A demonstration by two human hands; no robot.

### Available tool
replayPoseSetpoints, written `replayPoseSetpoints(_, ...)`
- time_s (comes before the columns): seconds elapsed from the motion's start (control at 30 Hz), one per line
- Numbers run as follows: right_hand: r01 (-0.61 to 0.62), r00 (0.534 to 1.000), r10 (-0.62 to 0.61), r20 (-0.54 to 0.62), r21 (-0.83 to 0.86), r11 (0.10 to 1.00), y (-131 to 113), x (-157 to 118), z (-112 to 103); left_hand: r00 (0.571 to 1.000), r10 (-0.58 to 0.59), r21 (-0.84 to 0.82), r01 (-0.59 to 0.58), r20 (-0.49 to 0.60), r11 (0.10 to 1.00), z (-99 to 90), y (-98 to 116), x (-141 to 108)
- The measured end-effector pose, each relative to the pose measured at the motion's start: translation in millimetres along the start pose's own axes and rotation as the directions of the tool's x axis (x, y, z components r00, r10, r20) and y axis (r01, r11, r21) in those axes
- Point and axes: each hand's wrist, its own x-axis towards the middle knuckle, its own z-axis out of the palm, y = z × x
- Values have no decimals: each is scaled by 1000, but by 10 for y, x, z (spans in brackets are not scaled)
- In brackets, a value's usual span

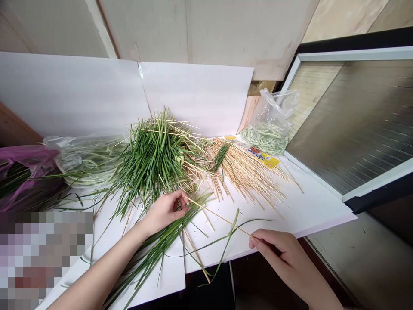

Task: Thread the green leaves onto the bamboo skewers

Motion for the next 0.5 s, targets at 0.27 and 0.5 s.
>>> replayPoseSetpoints(0.27,-1,1000,1,25,-11,1000,-14,75,67,995,95,213,-93,-2,973,80,-28,8)
replayPoseSetpoints(0.5,-58,997,60,54,-39,998,-146,101,53,1000,-9,-12,9,15,1000,14,4,-2)
